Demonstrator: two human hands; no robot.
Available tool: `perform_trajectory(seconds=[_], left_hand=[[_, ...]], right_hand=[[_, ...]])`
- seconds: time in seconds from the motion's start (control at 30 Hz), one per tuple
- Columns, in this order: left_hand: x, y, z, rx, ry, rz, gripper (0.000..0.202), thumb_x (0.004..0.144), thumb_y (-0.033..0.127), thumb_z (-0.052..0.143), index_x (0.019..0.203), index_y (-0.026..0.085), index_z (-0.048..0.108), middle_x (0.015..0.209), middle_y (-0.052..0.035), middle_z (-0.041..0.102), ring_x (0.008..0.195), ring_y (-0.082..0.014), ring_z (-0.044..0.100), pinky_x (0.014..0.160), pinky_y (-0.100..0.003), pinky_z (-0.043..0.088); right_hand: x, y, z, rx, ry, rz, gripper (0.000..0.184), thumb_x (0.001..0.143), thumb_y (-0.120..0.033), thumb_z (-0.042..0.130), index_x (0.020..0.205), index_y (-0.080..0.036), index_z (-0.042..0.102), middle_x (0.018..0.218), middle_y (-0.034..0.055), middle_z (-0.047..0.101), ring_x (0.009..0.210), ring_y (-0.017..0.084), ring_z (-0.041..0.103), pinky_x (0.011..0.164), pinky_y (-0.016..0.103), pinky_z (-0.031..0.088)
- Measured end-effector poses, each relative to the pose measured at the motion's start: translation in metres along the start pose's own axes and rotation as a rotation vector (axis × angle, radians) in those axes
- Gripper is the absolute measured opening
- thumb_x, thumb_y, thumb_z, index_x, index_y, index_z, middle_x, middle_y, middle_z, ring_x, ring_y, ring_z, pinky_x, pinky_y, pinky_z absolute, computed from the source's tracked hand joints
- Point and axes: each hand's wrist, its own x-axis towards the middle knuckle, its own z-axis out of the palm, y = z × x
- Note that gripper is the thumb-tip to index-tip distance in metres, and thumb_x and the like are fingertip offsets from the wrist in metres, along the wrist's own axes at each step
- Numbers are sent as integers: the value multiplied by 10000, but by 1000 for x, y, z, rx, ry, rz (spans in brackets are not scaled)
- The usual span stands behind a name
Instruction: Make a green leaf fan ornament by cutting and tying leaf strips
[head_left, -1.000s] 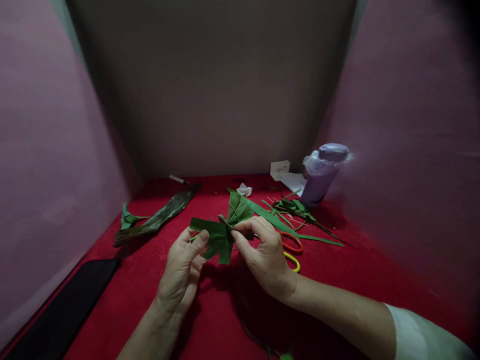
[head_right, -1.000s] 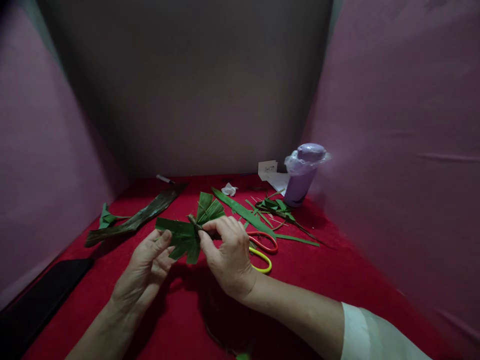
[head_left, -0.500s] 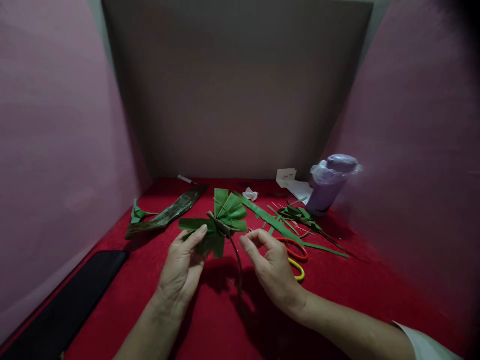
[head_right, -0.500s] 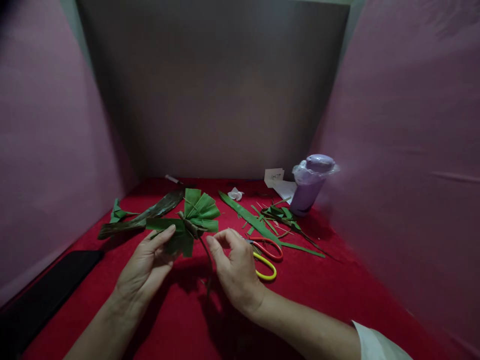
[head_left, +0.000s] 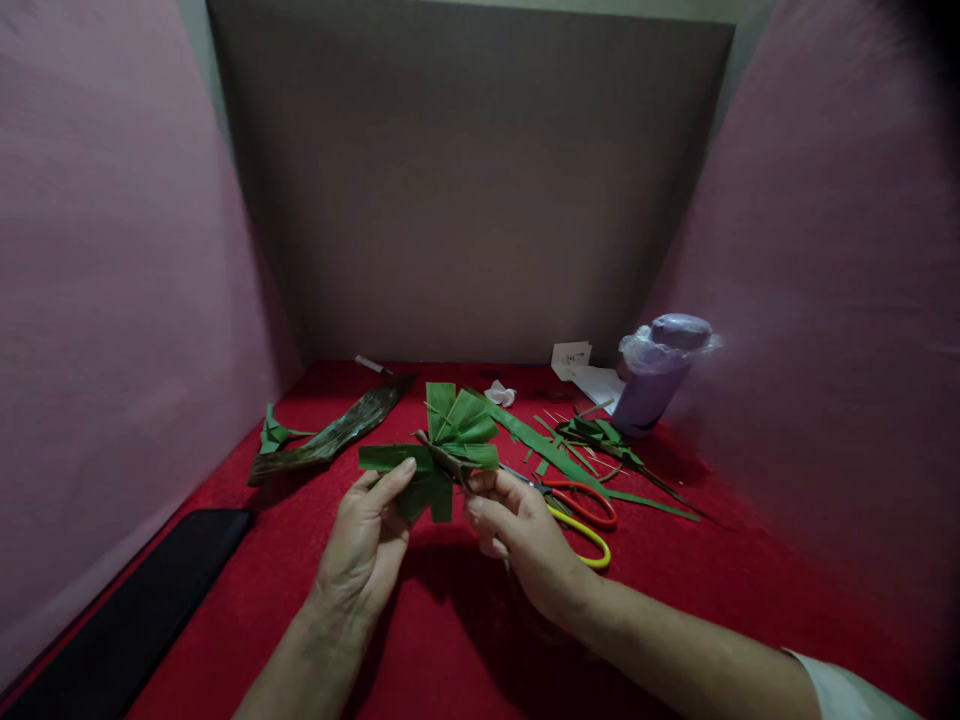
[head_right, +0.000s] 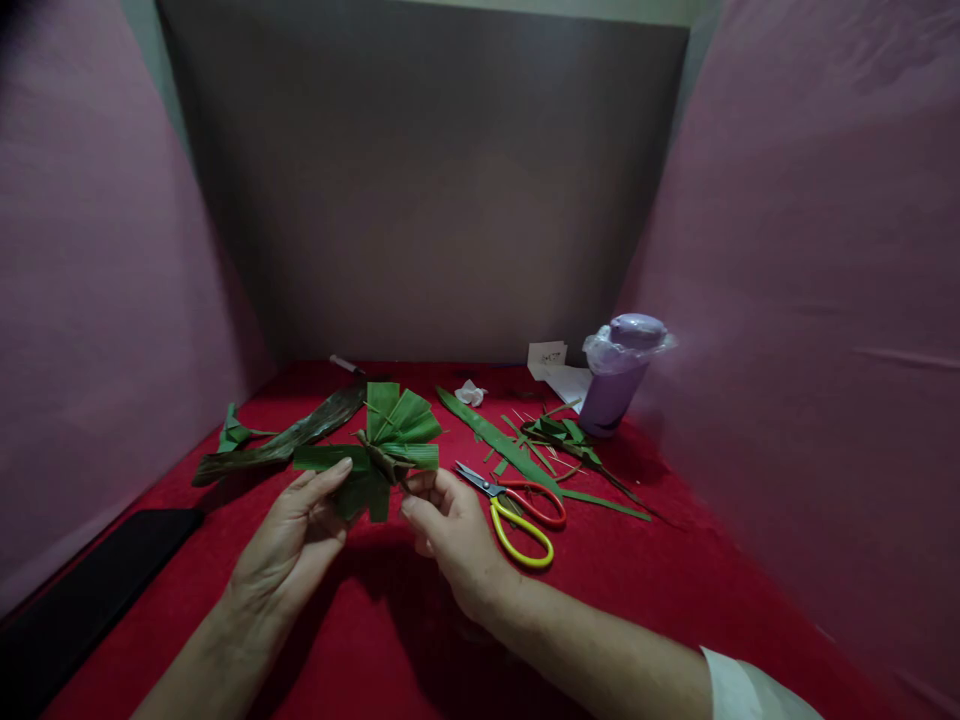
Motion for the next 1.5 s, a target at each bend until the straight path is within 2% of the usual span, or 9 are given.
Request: perform_trajectory(seconds=[0.2, 0.33, 0.5, 0.8, 1.27, 1.5], left_hand=[[2, -3, -2, 36, -45, -22, 110, 689, 13, 632, 688, 109, 685, 716, -55, 729, 651, -120, 663, 634, -210, 547], [1, -4, -1, 43, -68, -30, 108, 685, 14, 634, 701, 106, 689, 730, -54, 731, 663, -118, 663, 652, -209, 547], [-1, -4, 1, 57, -56, -36, 113, 680, 7, 631, 670, 107, 682, 698, -44, 727, 631, -115, 659, 625, -210, 548], [-2, -3, 2, 47, -67, -39, 92, 621, 39, 702, 675, 111, 686, 706, -51, 730, 638, -124, 667, 621, -208, 547], [0, -5, 1, 14, -46, -34, 132, 594, 19, 714, 621, 138, 663, 656, -28, 722, 607, -131, 671, 581, -202, 547], [-1, -5, 0, 61, -96, -46, 123, 613, 49, 714, 721, 103, 686, 733, -69, 732, 658, -135, 670, 649, -224, 546]], right_hand=[[1, -5, -5, -44, -2, 31, 222, 743, -361, 628, 778, -164, 531, 539, -84, 336, 454, 42, 193, 398, 181, 136], [1, -3, -7, -35, -19, 57, 237, 755, -380, 632, 799, -159, 559, 511, -95, 293, 444, 41, 150, 403, 198, 95], [2, -1, -9, -21, 11, 57, 257, 746, -394, 649, 727, -172, 519, 500, -99, 263, 449, 49, 147, 395, 201, 92], [3, 0, -8, -43, 42, 18, 258, 718, -369, 667, 694, -174, 499, 457, -109, 296, 399, 41, 167, 368, 194, 133], [2, 1, -8, -45, 55, 54, 298, 697, -387, 684, 679, -184, 467, 461, -115, 250, 405, 41, 130, 366, 196, 103], [4, 1, -10, -77, 64, 86, 290, 719, -406, 663, 700, -169, 497, 453, -116, 238, 404, 36, 118, 364, 194, 103]])
